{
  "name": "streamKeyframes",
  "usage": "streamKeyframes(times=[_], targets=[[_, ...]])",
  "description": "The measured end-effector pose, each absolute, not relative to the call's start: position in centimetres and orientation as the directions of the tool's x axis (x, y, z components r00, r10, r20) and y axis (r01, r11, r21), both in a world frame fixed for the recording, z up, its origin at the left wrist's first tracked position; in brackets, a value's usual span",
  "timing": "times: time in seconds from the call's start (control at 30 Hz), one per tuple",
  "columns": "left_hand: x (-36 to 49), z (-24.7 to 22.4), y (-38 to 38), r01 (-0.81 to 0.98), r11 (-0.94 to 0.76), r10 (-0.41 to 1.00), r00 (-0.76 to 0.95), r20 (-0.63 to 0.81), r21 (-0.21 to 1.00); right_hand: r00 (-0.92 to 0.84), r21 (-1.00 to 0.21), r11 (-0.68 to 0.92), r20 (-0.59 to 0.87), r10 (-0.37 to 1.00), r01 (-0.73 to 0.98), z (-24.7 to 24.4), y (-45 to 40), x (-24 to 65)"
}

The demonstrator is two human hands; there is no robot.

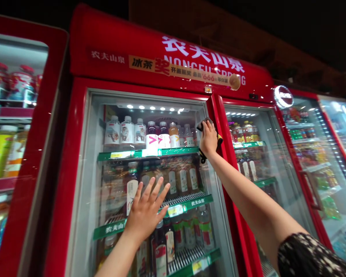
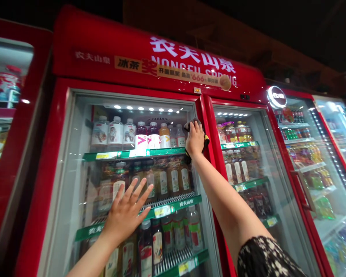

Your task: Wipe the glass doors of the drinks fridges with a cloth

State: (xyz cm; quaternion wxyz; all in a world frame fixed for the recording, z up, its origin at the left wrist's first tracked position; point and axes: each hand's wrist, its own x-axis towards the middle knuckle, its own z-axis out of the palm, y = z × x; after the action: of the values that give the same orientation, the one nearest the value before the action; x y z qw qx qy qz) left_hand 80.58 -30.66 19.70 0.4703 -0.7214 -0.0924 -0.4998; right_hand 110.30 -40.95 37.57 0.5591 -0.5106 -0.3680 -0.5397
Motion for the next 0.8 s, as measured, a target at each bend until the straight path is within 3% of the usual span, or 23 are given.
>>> streamKeyframes(times=[0.23, 0.43, 0.5, 0.6, 0.67, 0.73, 0.8], targets=[[80.6, 19.7, -30.9, 0.603, -0.549, -0.324, 0.484, 0.813, -0.578, 0.119, -0.149, -0.102, 0.958, -0.26, 0.984, 32.8, -40.6, 110.7], [80.5, 19.6, -30.9, 0.612, -0.538, -0.331, 0.48, 0.813, -0.58, 0.123, -0.144, -0.063, 0.959, -0.254, 0.988, 39.9, -40.7, 109.3], [80.5, 19.6, -30.9, 0.613, -0.537, -0.328, 0.48, 0.813, -0.579, 0.016, -0.029, -0.078, 0.986, -0.166, 0.997, 40.5, -40.7, 107.8], [80.5, 19.5, -30.9, 0.616, -0.537, -0.324, 0.48, 0.815, -0.576, -0.239, 0.24, -0.078, 0.971, 0.026, 0.968, 38.0, -41.4, 106.5], [80.5, 19.5, -30.9, 0.618, -0.534, -0.325, 0.479, 0.815, -0.576, -0.309, 0.314, -0.074, 0.949, 0.066, 0.947, 36.0, -42.1, 107.1], [80.5, 19.4, -30.9, 0.622, -0.529, -0.332, 0.474, 0.815, -0.578, -0.263, 0.262, -0.085, 0.965, 0.003, 0.961, 35.5, -42.4, 108.2], [80.5, 19.3, -30.9, 0.628, -0.521, -0.34, 0.468, 0.816, -0.578, -0.144, 0.134, -0.095, 0.984, -0.109, 0.986, 37.0, -42.1, 108.4]])
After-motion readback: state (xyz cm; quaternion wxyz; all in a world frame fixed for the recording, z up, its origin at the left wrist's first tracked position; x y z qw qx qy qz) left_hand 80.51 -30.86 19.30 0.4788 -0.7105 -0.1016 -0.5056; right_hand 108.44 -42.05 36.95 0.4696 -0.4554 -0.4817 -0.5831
